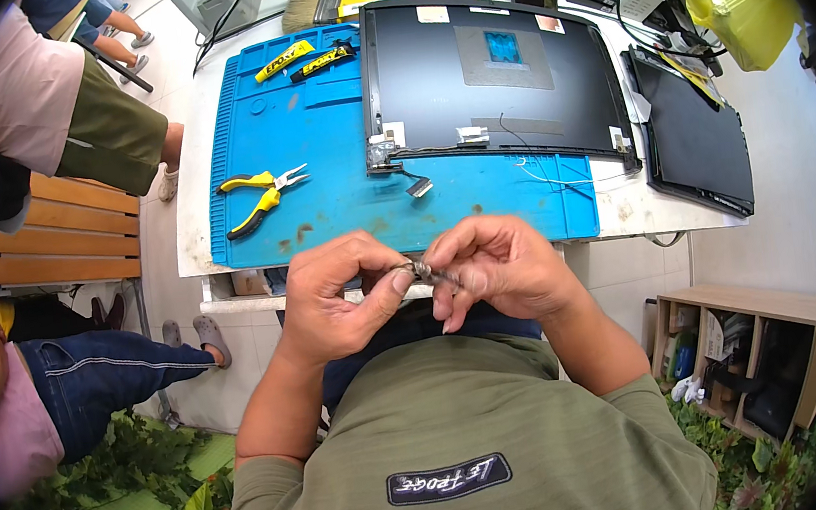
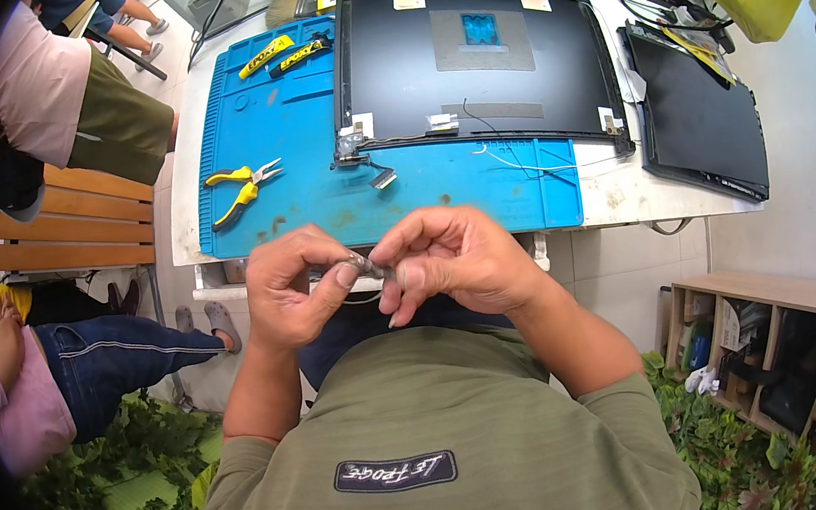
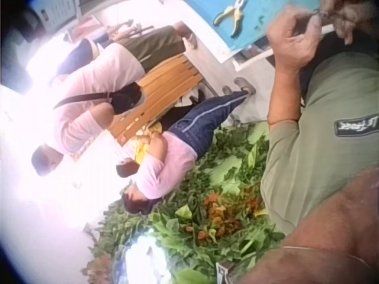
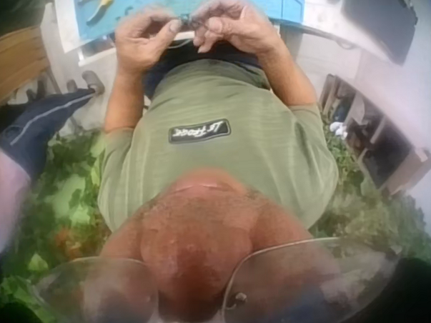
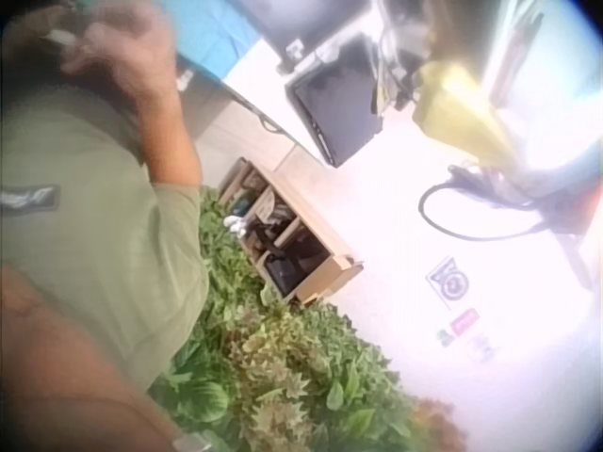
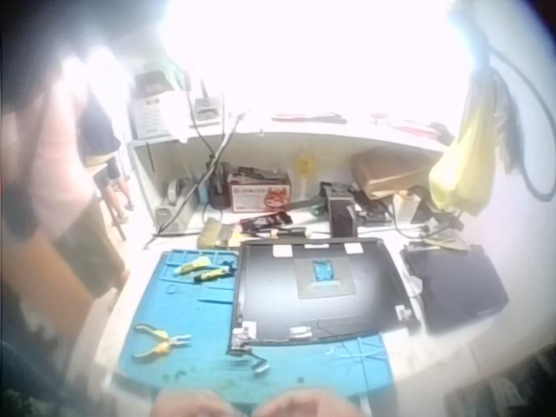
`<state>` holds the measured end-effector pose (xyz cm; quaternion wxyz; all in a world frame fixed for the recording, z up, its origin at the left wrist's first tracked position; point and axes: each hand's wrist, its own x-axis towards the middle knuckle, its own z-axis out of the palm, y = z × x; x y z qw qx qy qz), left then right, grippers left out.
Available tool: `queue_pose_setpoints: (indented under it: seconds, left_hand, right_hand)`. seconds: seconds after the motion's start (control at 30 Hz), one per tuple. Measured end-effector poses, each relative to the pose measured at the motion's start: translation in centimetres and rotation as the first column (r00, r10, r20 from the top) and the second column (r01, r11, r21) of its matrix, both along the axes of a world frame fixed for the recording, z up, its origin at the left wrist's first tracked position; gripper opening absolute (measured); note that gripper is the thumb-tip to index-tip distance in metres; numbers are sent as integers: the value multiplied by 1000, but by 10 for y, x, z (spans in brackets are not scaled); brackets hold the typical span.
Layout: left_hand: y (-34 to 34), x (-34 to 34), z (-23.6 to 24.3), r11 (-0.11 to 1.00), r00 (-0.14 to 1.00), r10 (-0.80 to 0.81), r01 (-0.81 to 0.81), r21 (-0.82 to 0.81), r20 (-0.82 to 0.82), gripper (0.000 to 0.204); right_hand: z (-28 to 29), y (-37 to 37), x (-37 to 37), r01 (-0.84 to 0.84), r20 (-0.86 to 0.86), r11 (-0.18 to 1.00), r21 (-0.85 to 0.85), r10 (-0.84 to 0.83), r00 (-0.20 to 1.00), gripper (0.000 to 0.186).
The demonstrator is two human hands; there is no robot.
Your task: The person detaches a small component from a laptop screen, applies heat using a heat gun, and then manipulates internal electronic parts with pliers and by hand.
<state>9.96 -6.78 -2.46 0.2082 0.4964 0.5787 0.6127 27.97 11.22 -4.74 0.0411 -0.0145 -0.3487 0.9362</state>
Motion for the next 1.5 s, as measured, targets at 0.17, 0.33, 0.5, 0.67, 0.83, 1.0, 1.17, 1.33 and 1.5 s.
queue_pose_setpoints:
  seconds: [0.17, 0.33, 0.5, 0.67, 0.83, 1.0, 1.17, 1.33, 1.5]
  left_hand:
    - [-6, 10, -1, 996, 997, 52, -56, -73, -53, 8]
    - [-7, 26, -3, 980, 991, 123, -129, -154, -49, 11]
    - [-13, 30, 2, 972, 995, 97, -87, -216, 35, 11]
    - [-5, 6, 22, 914, 952, 171, -250, -320, -256, 13]
    - [3, -53, 27, 828, 872, 218, -403, -390, -439, 17]
    - [21, -85, 27, 830, 691, 73, -441, -340, -719, 24]
    - [70, -126, 89, 942, 658, 213, -335, -28, -723, 13]
    - [220, -199, 99, 978, 402, 69, -208, -17, -913, 40]
    - [340, -269, 102, 787, 336, -95, -551, -278, -937, 56]
  right_hand:
    - [10, -11, 2, -20, 68, 999, 43, 17, 998, 39]
    - [14, -27, 1, 113, 125, 945, 306, -157, 980, 32]
    - [21, -36, 6, 179, 93, 878, 443, -244, 965, 29]
    - [32, -37, 8, 336, -100, 512, 791, -433, 896, 39]
    - [69, -6, 22, 468, -366, 121, 875, -467, 805, 48]
    - [111, 63, 17, 316, -338, -123, 941, -409, 848, 39]
    - [147, 143, -32, 68, -178, -309, 949, -343, 922, 29]
    - [146, 245, -162, 10, -215, -609, 793, -266, 940, 25]
    - [158, 304, -276, -235, -153, -674, 701, -464, 872, 28]
